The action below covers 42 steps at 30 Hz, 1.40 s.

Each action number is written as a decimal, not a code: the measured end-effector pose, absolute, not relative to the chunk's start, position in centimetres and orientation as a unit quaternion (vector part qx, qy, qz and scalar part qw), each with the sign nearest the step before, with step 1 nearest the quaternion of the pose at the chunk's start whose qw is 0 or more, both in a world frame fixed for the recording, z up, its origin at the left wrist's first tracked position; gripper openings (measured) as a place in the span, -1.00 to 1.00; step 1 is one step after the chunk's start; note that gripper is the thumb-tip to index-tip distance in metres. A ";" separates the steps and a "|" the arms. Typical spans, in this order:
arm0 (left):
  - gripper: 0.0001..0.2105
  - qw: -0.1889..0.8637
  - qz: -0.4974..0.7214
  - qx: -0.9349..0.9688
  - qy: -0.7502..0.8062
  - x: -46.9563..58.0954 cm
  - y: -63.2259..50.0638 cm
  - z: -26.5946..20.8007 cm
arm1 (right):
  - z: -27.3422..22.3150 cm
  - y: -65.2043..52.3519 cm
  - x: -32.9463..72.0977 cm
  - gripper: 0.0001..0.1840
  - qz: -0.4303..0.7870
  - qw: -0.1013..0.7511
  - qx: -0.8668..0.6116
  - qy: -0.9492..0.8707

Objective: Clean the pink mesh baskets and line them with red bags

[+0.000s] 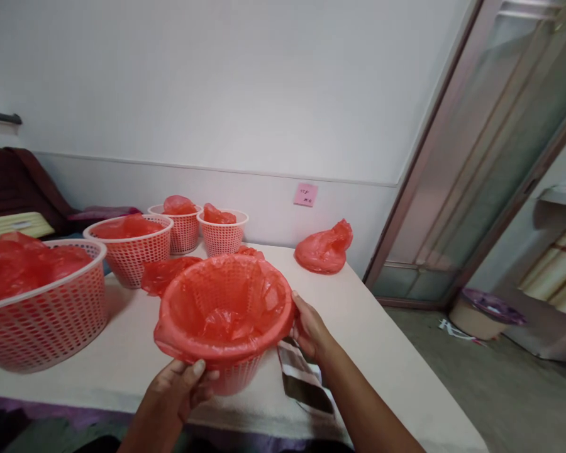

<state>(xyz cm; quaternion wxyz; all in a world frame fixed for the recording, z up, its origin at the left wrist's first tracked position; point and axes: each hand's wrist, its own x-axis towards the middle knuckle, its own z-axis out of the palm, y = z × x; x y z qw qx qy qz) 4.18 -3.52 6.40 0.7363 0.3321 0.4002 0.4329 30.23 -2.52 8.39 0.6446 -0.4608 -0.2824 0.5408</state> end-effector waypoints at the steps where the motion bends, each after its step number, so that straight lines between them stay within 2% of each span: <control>1: -0.53 0.724 0.445 0.332 0.409 4.4 -3.3 6.3 | 7.9 -2.6 30.4 -0.66 0.542 0.652 -0.449 -0.282; 4: -0.53 0.701 0.471 0.337 0.417 4.5 -2.7 5.5 | 6.5 -2.5 30.4 -0.72 0.534 0.658 -0.438 -0.300; 10: -0.51 0.686 0.470 0.364 0.420 4.3 -2.1 3.8 | 5.0 -2.1 30.3 -0.67 0.488 0.640 -0.501 -0.317; 15: -0.57 0.662 0.469 0.385 0.440 4.1 -1.7 3.6 | 7.5 -2.1 33.7 -0.83 0.313 0.636 -0.637 -0.304; 17: -0.58 0.665 0.457 0.387 0.447 4.1 -1.5 3.4 | 9.2 -2.1 34.5 -0.82 0.238 0.634 -0.670 -0.305; 19: -0.57 0.671 0.449 0.386 0.447 4.1 -1.3 3.0 | 10.5 -1.9 34.0 -0.75 0.216 0.614 -0.687 -0.324; 22: -0.55 0.674 0.458 0.375 0.442 4.3 -1.3 2.4 | 11.0 -1.7 31.3 -0.63 0.263 0.567 -0.698 -0.350; 25: -0.57 0.649 0.494 0.370 0.445 4.5 -1.5 2.2 | 10.3 -2.0 28.3 -0.61 0.330 0.550 -0.684 -0.347; 31: -0.59 0.626 0.511 0.379 0.451 4.6 -1.8 2.6 | 9.0 -3.1 26.6 -0.63 0.432 0.604 -0.603 -0.293; 34: -0.61 0.612 0.536 0.371 0.447 4.9 -2.0 2.4 | 9.0 -3.2 26.6 -0.57 0.437 0.629 -0.586 -0.263; 38: -0.65 0.622 0.505 0.385 0.458 5.1 -2.7 1.8 | 9.2 -3.5 26.1 -0.51 0.425 0.651 -0.572 -0.262; 42: -0.65 0.622 0.487 0.401 0.462 5.3 -4.0 0.6 | 9.4 -3.8 25.8 -0.54 0.411 0.663 -0.567 -0.263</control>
